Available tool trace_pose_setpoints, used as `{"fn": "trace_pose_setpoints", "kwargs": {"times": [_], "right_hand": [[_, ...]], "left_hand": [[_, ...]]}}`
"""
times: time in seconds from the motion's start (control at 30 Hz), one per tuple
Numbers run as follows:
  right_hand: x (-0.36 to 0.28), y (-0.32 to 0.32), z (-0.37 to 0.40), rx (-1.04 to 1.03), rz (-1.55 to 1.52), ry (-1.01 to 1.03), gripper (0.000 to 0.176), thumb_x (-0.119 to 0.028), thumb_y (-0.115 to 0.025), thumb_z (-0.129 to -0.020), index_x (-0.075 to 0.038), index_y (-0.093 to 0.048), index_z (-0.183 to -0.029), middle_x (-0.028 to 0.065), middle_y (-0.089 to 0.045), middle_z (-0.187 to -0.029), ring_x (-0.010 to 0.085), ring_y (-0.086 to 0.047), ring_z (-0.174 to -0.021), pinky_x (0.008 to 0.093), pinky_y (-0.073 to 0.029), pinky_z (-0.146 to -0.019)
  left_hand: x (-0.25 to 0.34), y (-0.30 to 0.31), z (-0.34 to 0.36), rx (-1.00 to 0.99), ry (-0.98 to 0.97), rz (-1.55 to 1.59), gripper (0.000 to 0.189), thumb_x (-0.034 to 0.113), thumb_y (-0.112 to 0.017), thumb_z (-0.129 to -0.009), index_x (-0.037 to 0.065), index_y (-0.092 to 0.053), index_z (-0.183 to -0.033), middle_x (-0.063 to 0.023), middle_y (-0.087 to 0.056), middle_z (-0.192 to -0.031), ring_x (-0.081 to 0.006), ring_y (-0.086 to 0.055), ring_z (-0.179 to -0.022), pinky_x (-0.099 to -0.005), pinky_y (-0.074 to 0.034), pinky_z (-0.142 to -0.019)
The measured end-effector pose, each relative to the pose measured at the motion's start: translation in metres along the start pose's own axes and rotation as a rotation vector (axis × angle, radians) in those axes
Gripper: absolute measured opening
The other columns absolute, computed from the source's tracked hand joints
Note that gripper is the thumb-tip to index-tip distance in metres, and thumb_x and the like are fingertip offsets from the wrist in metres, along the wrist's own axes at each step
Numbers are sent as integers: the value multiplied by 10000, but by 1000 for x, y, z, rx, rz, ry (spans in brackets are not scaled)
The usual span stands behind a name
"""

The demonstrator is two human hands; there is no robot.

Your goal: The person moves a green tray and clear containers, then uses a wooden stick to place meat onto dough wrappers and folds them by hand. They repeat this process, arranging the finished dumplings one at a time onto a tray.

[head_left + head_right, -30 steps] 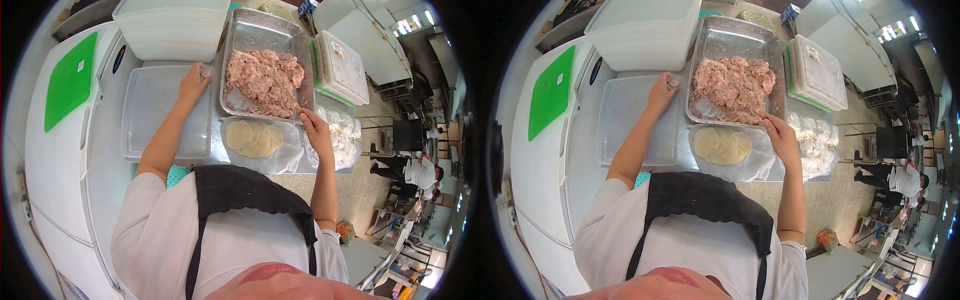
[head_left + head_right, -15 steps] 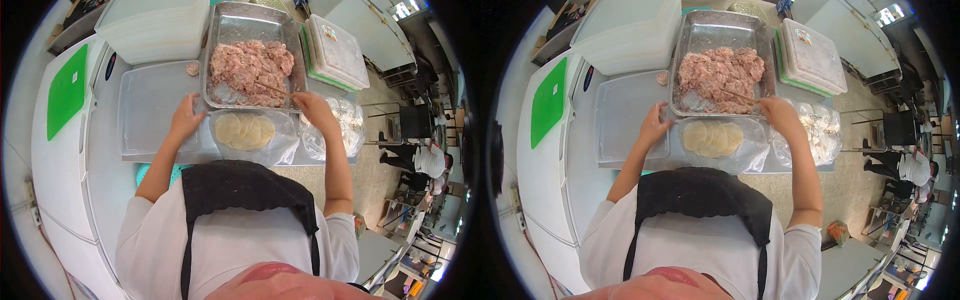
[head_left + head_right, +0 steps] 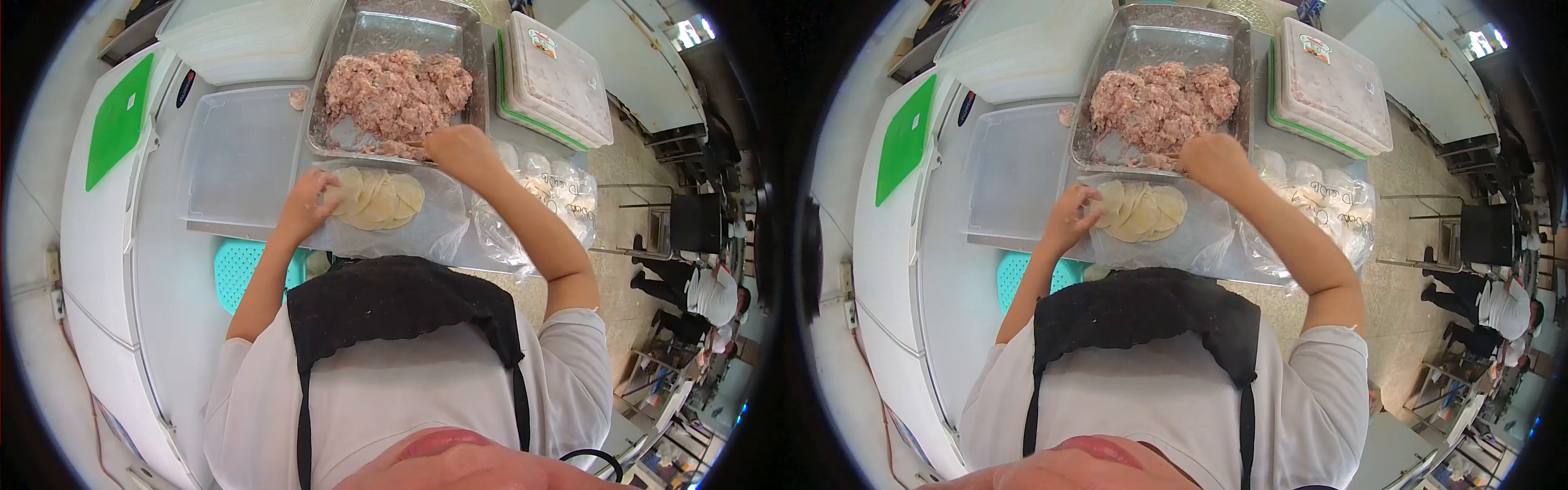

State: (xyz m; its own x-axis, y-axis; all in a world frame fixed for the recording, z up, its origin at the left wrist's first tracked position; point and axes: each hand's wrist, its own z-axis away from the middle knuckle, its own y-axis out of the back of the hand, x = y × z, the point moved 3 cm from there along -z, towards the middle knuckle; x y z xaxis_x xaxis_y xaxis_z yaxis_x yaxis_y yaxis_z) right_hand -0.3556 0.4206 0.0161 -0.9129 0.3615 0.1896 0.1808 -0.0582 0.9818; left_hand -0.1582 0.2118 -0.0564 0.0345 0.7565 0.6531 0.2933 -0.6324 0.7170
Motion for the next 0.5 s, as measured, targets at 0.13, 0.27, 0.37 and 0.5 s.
{"fn": "trace_pose_setpoints", "kwargs": {"times": [0.13, 0.27, 0.37, 0.5], "right_hand": [[-25, -5, 15, 147, -178, 33, 133, -115, -578, -742, -45, -673, -679, 141, -656, -678, 281, -667, -634, 372, -526, -540], [-18, 1, 10, 248, -504, -108, 157, -123, -571, -751, -29, -667, -671, 159, -654, -684, 291, -665, -636, 398, -526, -548], [-10, 8, -17, 129, -474, -130, 200, -234, -554, -880, -68, -663, -848, 138, -665, -781, 317, -659, -720, 457, -516, -638], [-35, -9, -55, 83, -125, -65, 209, -193, -553, -832, -51, -658, -720, 118, -668, -717, 292, -673, -717, 418, -531, -635]], "left_hand": [[5, -25, 5, -97, 112, 201, 231, 133, -703, -775, 43, -610, -966, -122, -581, -965, -282, -577, -894, -364, -473, -789], [-4, -23, 7, -30, 180, 330, 156, 120, -684, -821, 15, -655, -931, -126, -624, -940, -260, -609, -843, -337, -486, -759], [-2, -11, 4, 41, 150, 367, 149, 119, -663, -851, 9, -673, -951, -125, -653, -936, -259, -624, -833, -318, -493, -760], [2, 2, -3, 74, 112, 410, 170, 125, -651, -862, 4, -681, -978, -110, -663, -944, -236, -633, -840, -292, -494, -766]]}}
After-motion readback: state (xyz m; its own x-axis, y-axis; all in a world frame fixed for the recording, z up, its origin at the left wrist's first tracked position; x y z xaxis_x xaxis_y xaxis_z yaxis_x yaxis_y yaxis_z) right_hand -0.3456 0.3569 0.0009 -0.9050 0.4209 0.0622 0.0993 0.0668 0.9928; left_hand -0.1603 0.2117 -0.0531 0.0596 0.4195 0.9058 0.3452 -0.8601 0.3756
